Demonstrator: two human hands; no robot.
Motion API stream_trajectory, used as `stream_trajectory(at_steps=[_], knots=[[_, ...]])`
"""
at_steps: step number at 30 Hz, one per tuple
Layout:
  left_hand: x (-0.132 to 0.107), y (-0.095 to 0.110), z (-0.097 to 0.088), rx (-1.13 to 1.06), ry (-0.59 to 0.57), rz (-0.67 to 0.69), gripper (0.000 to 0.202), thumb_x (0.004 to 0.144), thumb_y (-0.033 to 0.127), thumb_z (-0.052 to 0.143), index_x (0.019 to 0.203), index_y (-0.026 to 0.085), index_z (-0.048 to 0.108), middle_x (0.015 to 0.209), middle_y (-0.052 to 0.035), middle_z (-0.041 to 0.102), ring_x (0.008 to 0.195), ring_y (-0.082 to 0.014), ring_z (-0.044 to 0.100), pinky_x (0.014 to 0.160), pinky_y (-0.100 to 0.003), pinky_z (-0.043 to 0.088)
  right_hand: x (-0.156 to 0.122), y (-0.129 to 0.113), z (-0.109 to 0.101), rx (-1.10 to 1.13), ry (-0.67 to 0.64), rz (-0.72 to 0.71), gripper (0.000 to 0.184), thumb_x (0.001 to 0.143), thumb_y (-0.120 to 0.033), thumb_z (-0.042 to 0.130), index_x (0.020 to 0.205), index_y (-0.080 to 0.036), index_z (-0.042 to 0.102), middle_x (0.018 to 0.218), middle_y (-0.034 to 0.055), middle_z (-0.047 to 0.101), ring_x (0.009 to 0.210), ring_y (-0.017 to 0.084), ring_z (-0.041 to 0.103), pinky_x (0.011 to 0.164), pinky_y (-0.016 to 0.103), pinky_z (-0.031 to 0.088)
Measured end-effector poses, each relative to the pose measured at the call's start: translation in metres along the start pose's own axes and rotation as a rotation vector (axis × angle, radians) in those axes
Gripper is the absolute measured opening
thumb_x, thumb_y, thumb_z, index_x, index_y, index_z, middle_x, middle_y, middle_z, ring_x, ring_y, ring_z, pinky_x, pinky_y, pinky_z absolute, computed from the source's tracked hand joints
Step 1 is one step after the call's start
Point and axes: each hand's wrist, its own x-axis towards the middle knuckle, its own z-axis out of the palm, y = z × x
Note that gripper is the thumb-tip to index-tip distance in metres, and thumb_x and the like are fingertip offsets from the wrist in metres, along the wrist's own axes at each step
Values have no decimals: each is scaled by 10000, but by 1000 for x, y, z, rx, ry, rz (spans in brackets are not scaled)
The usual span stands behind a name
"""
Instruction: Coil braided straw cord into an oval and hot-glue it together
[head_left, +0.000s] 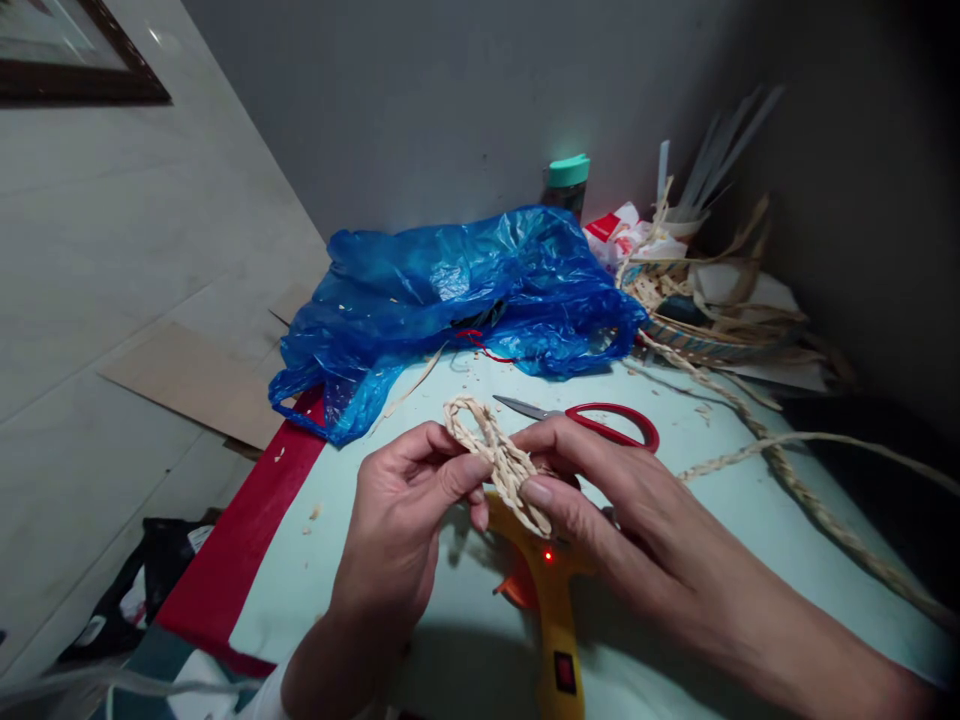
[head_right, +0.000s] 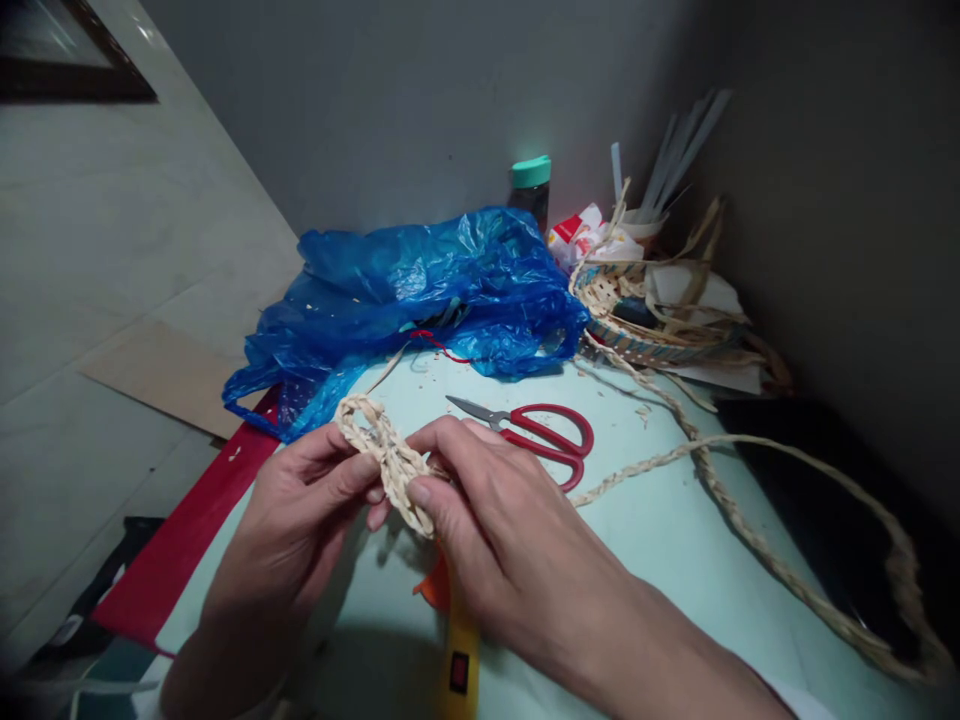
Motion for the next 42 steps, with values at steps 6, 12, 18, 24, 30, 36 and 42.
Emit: stream_trajectory(at_steps=[6,12,18,24,30,36,42], knots=[[0,1,-1,0,-18,-2,140,736,171,867,734,126,735,666,6,687,521,-63,584,500,-148,504,1,-4,-6,-6,-9,-70,197,1064,-234,440,1003,-286,620,980,-9,708,934,179,661,654,277,464],[1,2,2,-103,-75,-52,130,774,160,840,857,185,743,745,21,652,619,-77,579,530,-158,493,-1,-7,-6,11,-34,-43,188,1062,-235,430,994,-276,601,929,-12,696,872,166,661,674,279,472],[2,-1,1,4,-54,-30,37,842,176,778,827,150,757,734,1,651,594,-63,543,568,-164,474,1,-5,0,-80,47,-30,143,1036,-226,446,972,-236,574,908,18,687,881,192,651,670,302,463],[-6,-2,6,208,-21,67,264,893,245,698,650,143,681,669,-12,577,594,-105,521,579,-222,460,2,-5,4,-205,117,-155,121,1001,-149,467,940,-198,558,843,24,648,818,172,622,686,292,465],[-10,-3,11,312,60,117,349,883,238,668,542,162,665,641,-22,588,618,-134,558,623,-242,476,1,-2,7,-195,110,-164,130,1000,-135,453,942,-201,548,869,39,659,832,181,613,677,297,456],[-12,-2,11,529,151,230,304,873,215,655,571,175,648,673,-8,562,648,-135,525,598,-225,445,-1,-1,9,-122,94,-123,134,1025,-153,451,957,-213,549,870,20,659,825,163,622,725,297,467],[-14,-3,11,521,145,255,281,865,204,648,585,174,644,677,-8,553,638,-136,538,558,-216,453,-1,-2,5,-85,60,-85,137,1041,-173,442,980,-214,557,947,26,670,900,162,634,771,293,479]])
